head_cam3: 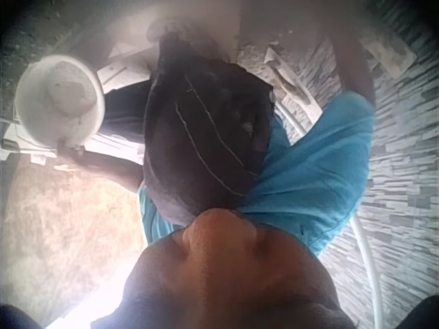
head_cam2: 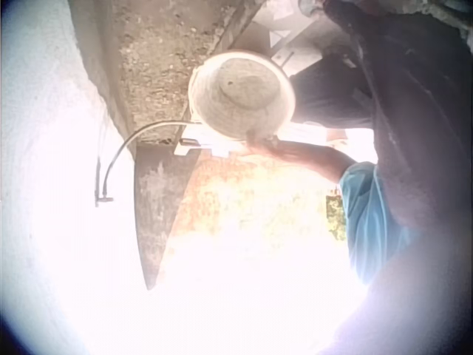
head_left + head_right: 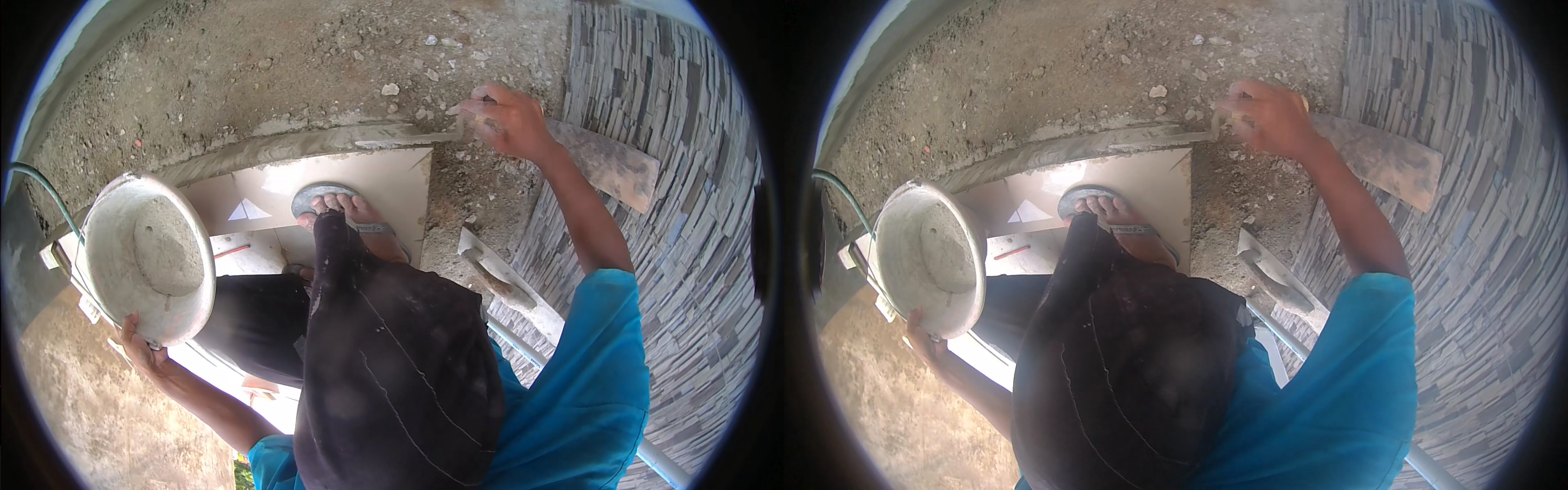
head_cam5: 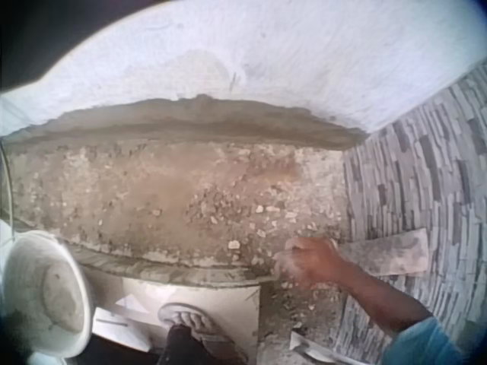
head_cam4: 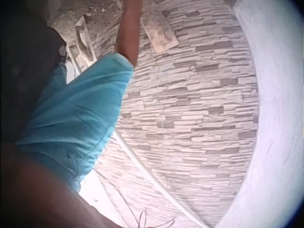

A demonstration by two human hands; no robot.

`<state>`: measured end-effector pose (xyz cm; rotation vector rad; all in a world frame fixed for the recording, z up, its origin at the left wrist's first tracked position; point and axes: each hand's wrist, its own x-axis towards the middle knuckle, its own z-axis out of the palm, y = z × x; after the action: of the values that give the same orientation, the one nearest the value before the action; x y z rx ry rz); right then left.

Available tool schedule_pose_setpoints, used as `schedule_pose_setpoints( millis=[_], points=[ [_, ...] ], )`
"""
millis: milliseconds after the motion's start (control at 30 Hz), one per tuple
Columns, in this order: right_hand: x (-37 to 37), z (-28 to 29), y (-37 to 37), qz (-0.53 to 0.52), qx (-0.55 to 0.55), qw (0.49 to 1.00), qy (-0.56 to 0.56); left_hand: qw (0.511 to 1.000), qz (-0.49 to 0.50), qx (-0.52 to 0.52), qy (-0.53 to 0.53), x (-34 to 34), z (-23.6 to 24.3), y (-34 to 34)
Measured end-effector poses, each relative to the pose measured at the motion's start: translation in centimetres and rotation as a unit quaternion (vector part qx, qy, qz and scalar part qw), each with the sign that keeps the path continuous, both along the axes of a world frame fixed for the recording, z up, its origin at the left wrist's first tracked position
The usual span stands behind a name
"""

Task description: The person scoops cement from a bucket and applies it to a wall using a trowel, smoothing the surface along the edge. The person repeatedly scoops and spreads cement along the wall's base.

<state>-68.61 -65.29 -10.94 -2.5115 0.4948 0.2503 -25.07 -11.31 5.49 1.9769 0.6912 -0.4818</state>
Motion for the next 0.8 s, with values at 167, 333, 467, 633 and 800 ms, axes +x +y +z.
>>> schedule_pose_setpoints(
  millis=[167,333,467,633,800],
  points=[
    [1.3,-4.0,-1.2,-0.006,0.015,0.996,0.090,1.000,-0.012,0.021,0.020,0.7,-0.2,1.1],
    [1.9,-7.3,-0.5,-0.009,0.022,0.997,0.076,1.000,-0.007,0.023,0.016,0.6,-0.1,0.8],
    [1.7,-8.7,-0.1,-0.015,0.016,0.996,0.085,1.000,0.007,0.023,0.019,0.5,0.1,0.2],
    [2.0,-9.8,0.9,0.015,-0.015,0.999,0.037,0.999,-0.014,0.033,0.020,0.9,0.1,0.1],
    [3.6,-7.4,3.2,0.020,-0.053,0.998,0.007,0.999,-0.052,0.016,-0.006,1.5,-0.2,1.2]
  ],
)
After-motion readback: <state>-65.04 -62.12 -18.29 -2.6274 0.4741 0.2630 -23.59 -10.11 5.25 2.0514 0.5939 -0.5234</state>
